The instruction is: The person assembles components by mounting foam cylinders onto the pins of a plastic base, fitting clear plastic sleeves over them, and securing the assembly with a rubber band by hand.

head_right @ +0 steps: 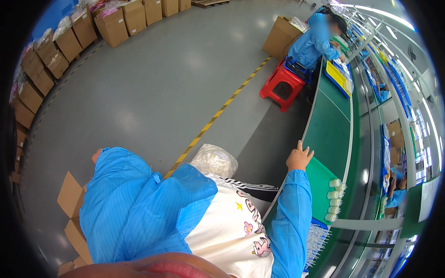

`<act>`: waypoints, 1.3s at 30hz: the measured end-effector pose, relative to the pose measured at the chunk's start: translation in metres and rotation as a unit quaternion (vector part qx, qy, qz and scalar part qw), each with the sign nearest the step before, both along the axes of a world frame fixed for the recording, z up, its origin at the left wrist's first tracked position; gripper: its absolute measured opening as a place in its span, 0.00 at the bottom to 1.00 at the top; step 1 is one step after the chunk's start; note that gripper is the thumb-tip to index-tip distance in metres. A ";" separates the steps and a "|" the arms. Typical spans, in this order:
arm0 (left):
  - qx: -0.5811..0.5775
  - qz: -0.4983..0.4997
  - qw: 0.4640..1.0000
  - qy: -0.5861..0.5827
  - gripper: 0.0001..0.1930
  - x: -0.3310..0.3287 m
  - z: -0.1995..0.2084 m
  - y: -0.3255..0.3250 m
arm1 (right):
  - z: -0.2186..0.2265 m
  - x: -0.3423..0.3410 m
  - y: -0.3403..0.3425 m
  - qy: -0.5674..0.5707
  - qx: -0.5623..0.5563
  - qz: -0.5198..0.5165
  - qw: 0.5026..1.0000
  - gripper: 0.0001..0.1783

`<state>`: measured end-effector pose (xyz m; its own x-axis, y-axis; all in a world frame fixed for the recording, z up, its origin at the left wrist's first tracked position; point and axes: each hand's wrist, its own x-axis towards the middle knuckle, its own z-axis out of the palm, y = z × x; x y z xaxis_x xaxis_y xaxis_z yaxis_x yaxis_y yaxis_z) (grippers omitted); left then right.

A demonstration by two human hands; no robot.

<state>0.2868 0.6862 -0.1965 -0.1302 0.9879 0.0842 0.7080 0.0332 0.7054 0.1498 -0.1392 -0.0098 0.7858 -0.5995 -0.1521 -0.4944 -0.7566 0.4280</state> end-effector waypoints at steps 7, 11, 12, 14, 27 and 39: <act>0.014 -0.059 0.994 0.086 0.09 -0.020 0.006 0.009 | -0.013 -0.011 -0.012 -0.109 0.013 0.089 0.990 0.13; 0.023 -0.070 0.989 0.131 0.09 -0.041 0.020 0.019 | -0.014 -0.013 -0.014 -0.150 0.089 0.090 0.981 0.09; 0.026 -0.073 0.987 0.143 0.09 -0.049 0.024 0.024 | -0.026 -0.020 -0.029 -0.192 0.089 0.131 0.969 0.06; 0.031 -0.071 0.982 0.170 0.09 -0.072 0.027 0.039 | -0.030 -0.021 -0.040 -0.193 0.102 0.166 0.962 0.05; 0.045 -0.074 0.937 0.339 0.09 -0.178 0.057 0.121 | -0.039 -0.019 -0.044 -0.232 0.107 0.214 0.943 0.07; 0.029 -0.126 0.870 0.477 0.09 -0.230 0.055 0.160 | -0.042 -0.024 -0.061 -0.217 0.094 0.204 0.950 0.07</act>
<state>0.0565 0.8463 -0.1417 0.2462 0.9655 0.0849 0.9516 -0.2241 -0.2105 0.1254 -0.2000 -0.0522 0.9602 -0.2257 0.1646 -0.2425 -0.9660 0.0901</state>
